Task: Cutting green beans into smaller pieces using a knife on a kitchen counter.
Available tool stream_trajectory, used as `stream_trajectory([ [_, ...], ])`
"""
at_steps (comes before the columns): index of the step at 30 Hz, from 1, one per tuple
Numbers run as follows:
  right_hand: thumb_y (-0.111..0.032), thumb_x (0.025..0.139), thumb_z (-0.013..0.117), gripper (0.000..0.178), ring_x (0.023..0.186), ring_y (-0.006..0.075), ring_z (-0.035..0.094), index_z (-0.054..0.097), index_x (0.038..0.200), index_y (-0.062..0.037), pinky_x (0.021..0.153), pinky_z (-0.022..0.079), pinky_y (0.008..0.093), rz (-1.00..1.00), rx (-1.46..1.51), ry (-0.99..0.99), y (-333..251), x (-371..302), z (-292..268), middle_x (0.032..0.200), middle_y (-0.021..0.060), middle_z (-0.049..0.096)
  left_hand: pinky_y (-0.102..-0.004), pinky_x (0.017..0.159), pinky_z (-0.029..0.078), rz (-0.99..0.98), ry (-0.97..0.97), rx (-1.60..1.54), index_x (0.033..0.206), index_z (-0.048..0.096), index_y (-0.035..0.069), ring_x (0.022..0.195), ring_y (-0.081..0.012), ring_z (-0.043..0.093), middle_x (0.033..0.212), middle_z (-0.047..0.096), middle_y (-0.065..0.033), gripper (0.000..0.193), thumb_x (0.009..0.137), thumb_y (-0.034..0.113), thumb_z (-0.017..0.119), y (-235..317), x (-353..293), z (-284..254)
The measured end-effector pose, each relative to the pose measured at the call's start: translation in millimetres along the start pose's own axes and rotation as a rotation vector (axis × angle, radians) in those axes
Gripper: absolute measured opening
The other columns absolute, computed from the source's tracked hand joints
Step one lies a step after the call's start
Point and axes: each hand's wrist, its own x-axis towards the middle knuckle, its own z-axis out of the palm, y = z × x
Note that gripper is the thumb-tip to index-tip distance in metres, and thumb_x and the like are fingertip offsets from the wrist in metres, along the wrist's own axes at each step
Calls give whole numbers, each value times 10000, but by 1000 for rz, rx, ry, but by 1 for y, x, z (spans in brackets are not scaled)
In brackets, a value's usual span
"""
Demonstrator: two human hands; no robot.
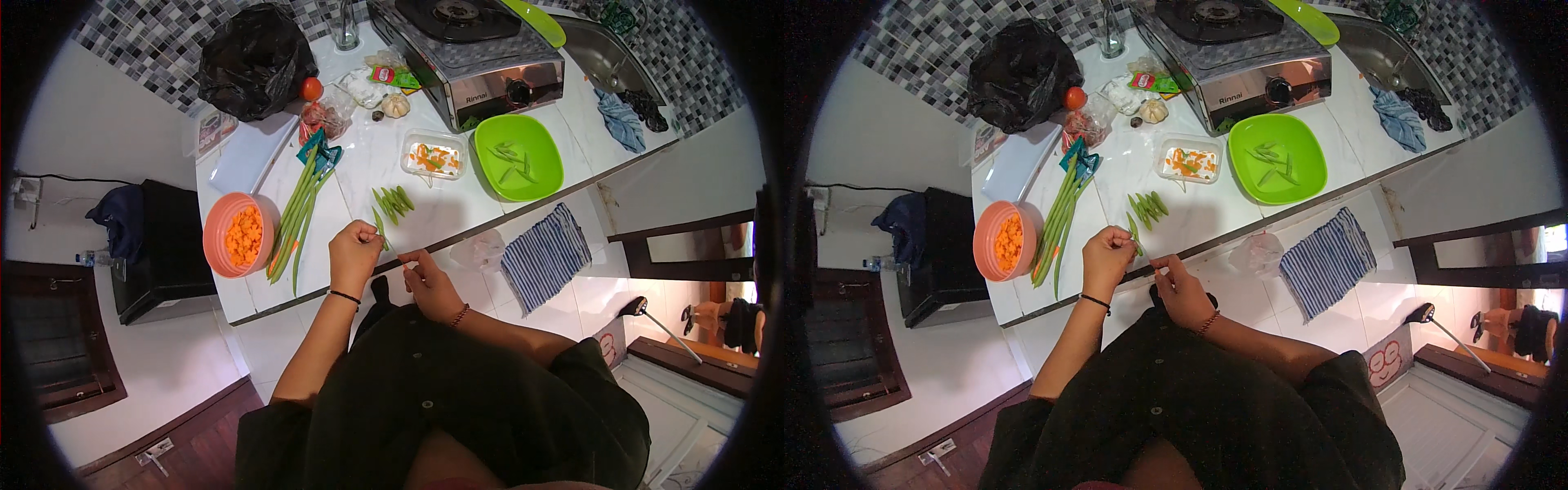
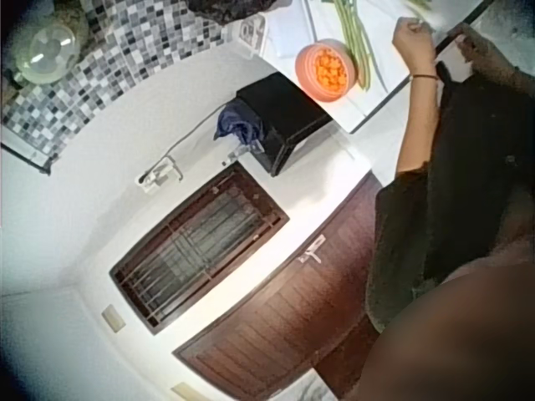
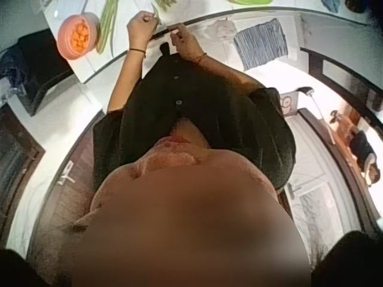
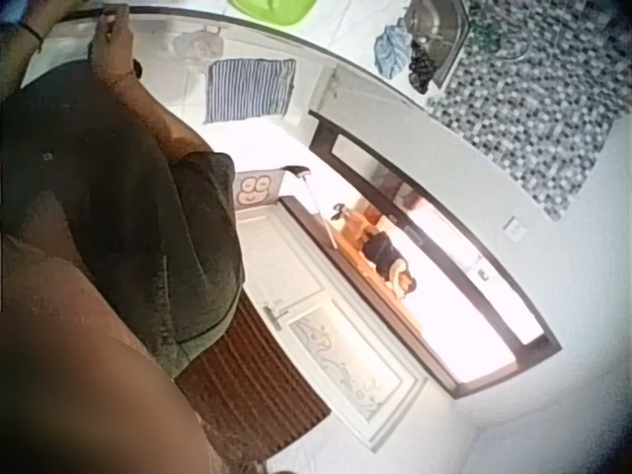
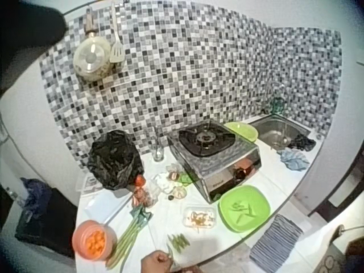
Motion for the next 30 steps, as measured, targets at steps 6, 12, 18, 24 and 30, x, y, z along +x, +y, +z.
stream_trajectory([
  [6, -137, 945, 497, 193, 612, 194, 567, 486, 1125, -69, 586, 446, 339, 7, -25, 55, -4, 4, 10, 666, 116, 564, -241, 564, 469, 41, 0, 60, 807, 636, -18, 592, -103, 581, 676, 642, -63, 85, 739, 26, 663, 4, -2, 0],
  [12, -158, 961, 482, 190, 520, 62, 431, 476, 1143, -101, 473, 383, 246, -7, 28, 73, 1, 17, 16, 651, -2, 495, -231, 555, 463, 78, 14, 73, 820, 635, -19, 602, -86, 571, 692, 638, -43, 99, 740, 26, 675, 1, -2, 1],
  [18, -154, 939, 511, 199, 594, 166, 552, 487, 1115, -64, 586, 449, 328, 135, 42, 7, 1, -4, 6, 645, 81, 554, -265, 593, 487, 68, 43, 63, 823, 645, -24, 608, -147, 621, 693, 663, -106, 130, 728, 63, 652, 5, -5, 0],
  [24, -156, 958, 485, 195, 532, 55, 431, 484, 1148, -108, 475, 375, 234, 22, 87, 35, 10, 11, 11, 659, -5, 493, -280, 590, 489, 124, 44, 212, 821, 630, -20, 604, -180, 625, 686, 649, -110, 159, 693, 73, 648, 15, -7, 3],
  [30, -161, 954, 484, 208, 553, 71, 455, 481, 1151, -93, 504, 400, 239, 60, -46, -21, -5, -1, -5, 670, 1, 511, -369, 605, 466, 160, 1, 416, 731, 558, 1, 640, -296, 590, 671, 594, -135, 136, 665, 91, 635, 20, -8, 3],
])
